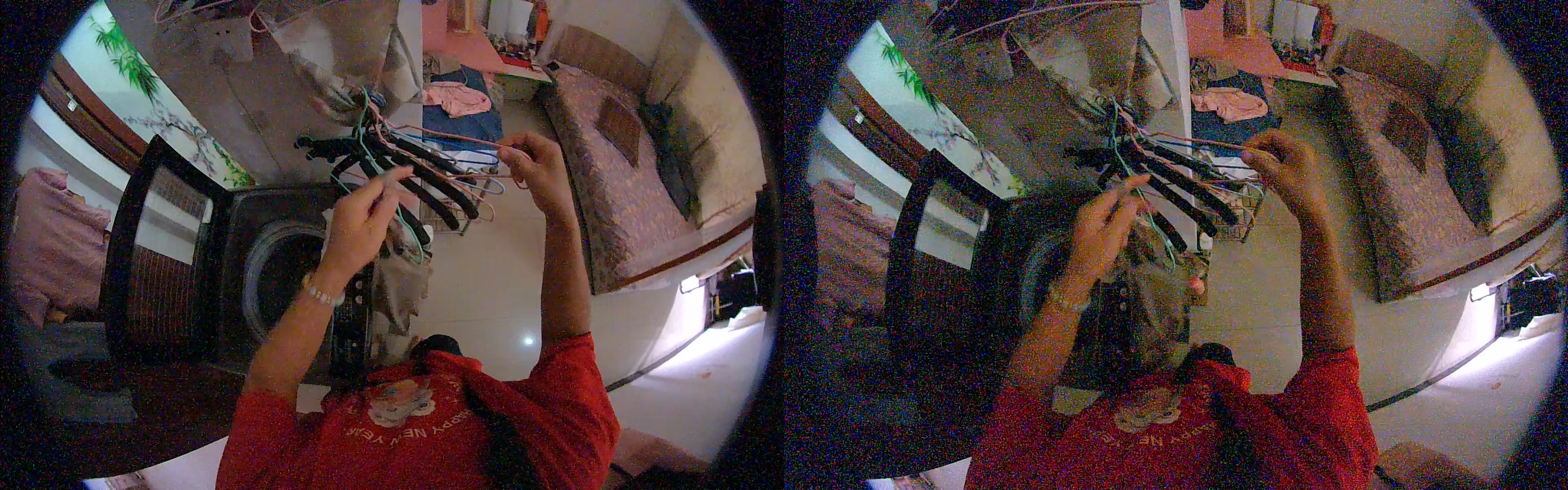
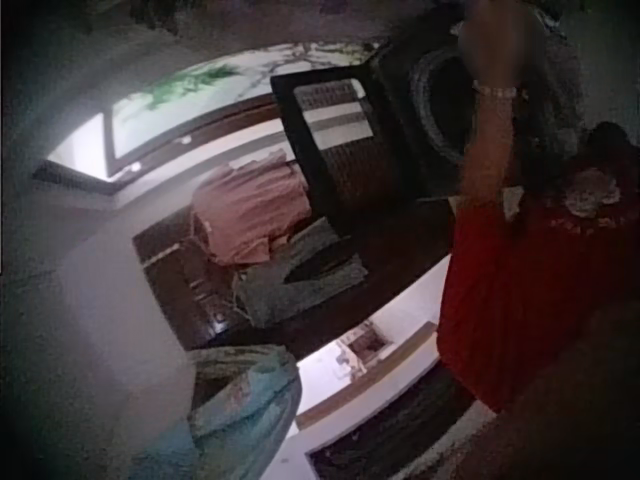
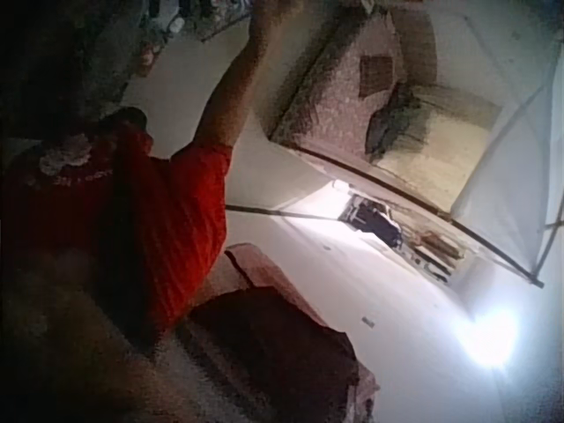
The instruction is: The person removes wet clothes from a washing machine, places them on hangers, and hangs them on a drying rack. The person handles a pink shirt, a beige top, an orange shirt, a pink top, and a black top, placing each on a hanger and moving them to a rack in the room.
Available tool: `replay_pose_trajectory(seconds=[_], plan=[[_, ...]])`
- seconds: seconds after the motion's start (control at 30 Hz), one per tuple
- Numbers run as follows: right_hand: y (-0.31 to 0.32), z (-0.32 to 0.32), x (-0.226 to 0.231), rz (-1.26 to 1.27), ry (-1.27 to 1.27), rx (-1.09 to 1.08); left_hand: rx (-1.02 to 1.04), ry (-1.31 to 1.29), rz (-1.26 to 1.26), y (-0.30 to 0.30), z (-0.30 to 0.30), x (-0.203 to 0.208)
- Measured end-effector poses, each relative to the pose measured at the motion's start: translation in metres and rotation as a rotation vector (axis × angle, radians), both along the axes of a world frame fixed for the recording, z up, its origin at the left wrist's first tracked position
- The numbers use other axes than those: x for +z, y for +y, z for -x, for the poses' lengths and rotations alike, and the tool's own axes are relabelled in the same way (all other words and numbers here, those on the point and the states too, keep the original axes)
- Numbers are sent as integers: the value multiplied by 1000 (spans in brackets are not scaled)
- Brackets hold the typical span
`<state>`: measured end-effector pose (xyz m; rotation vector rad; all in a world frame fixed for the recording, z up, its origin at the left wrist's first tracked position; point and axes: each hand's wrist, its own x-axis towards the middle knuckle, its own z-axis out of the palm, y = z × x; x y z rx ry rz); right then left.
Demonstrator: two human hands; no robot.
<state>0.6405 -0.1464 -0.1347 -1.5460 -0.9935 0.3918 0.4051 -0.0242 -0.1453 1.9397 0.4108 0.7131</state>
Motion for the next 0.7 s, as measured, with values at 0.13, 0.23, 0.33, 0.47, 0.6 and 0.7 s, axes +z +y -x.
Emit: replay_pose_trajectory(seconds=[0.13,0.23,0.33,0.47,0.6,0.7], plan=[[8,5,6,-16,-150,3,170,-103,-854,50,-50,-38],[11,2,3,-78,-194,-15,244,163,-827,55,-68,-40],[12,1,7,-132,-260,-37,257,259,-870,59,-72,-39],[12,4,22,-138,-333,-35,337,244,-960,80,-68,-49],[11,4,41,-7,-428,-64,304,451,-1078,76,-67,-22],[15,-1,41,-41,-429,-94,288,522,-1226,81,-65,-12]])
